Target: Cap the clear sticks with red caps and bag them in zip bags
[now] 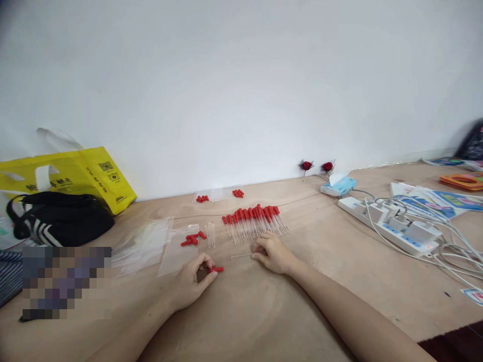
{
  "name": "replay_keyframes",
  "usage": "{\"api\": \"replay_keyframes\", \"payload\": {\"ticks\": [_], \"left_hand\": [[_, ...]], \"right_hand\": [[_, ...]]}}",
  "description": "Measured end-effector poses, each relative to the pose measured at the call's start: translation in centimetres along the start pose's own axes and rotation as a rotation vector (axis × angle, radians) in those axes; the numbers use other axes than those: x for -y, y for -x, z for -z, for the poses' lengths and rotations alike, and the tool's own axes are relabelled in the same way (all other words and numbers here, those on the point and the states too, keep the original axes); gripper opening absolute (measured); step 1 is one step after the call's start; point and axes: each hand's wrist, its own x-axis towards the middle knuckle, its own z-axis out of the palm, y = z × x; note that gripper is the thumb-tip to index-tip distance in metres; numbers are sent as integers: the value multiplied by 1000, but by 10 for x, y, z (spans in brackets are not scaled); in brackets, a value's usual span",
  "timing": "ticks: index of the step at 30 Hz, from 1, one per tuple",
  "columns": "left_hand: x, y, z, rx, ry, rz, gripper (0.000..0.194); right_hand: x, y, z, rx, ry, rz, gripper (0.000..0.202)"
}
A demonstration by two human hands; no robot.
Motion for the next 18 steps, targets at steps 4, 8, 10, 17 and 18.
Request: {"api": "replay_keyframes", "payload": {"ticks": [4,8,10,17,18], "left_hand": [[-2,-1,-1,-31,-2,-2,17],[-4,-2,-2,-10,-16,-42,20],[-4,-2,-2,-24,-22,-50,16],[-7,-3,-5,-100,10,1,12],[-6,-3,-6,-97,17,18,12]], "right_hand": [[5,-2,-4,-31,-22,-23,18],[4,-5,-16,-71,-17,-44,16],[4,-6,-20,-85,-16,-33,12],[11,-5,-26,-188,131,63,15],[13,-5,-27,-209,144,77,16]]}}
